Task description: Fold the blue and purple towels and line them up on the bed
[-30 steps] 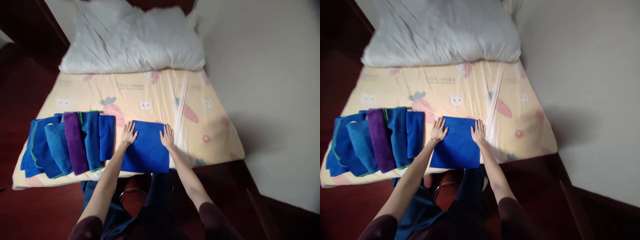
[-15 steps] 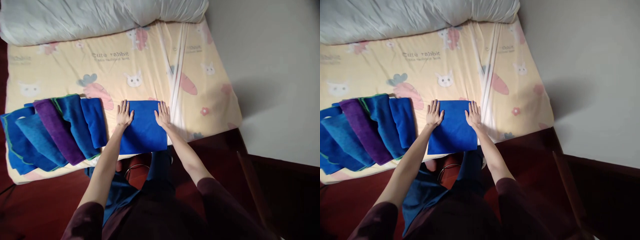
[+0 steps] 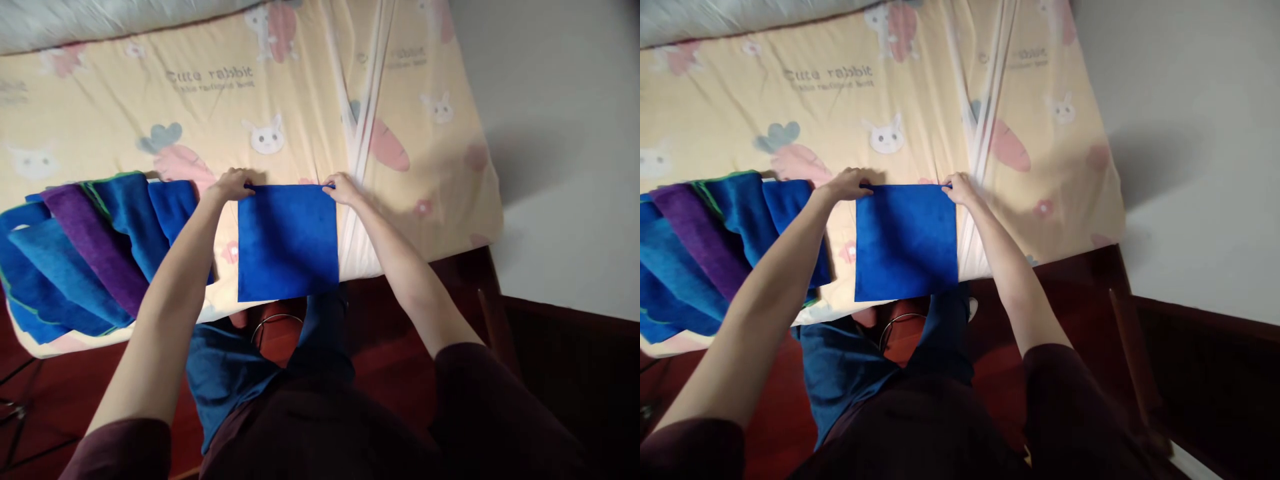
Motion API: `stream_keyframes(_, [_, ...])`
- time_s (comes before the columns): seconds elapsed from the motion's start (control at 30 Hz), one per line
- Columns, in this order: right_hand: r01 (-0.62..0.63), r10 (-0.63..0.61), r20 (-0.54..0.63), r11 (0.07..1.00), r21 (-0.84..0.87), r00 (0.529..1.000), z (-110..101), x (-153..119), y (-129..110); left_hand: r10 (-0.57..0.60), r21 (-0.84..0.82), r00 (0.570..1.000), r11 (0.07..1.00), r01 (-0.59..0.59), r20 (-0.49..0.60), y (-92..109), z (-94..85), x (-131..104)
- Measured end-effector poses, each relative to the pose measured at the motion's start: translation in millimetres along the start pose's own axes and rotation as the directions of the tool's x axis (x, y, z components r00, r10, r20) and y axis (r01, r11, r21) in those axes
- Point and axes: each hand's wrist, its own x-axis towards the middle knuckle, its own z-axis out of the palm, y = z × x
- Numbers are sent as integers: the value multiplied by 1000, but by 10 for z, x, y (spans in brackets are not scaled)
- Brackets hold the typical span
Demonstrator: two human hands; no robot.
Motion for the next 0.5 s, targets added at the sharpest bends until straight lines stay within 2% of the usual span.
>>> stream_keyframes(0.1, [-44,34,121,995,84,992,-91,152,97,-6,-19,994,1000,8,108,-152,-114,109])
stream_keyframes(0.23, [-40,32,88,995,95,996,-140,327,91,-37,-116,997,992,45,71,-313,-240,-1])
stream_keyframes(0.3, [-13,10,32,996,92,999,-171,426,-24,-117,-161,993,980,114,-7,-363,-286,-68])
stream_keyframes(0.37, [-15,17,-45,998,55,999,-192,476,-229,-198,-204,972,964,169,-130,-341,-281,-116])
stream_keyframes(0.43, [-11,6,-160,1000,-30,987,-164,437,-478,-244,-227,924,957,181,-293,-227,-192,-163])
stream_keyframes(0.5, [45,-81,-273,990,-137,959,-54,320,-680,-240,-212,869,964,161,-433,-56,-13,-228])
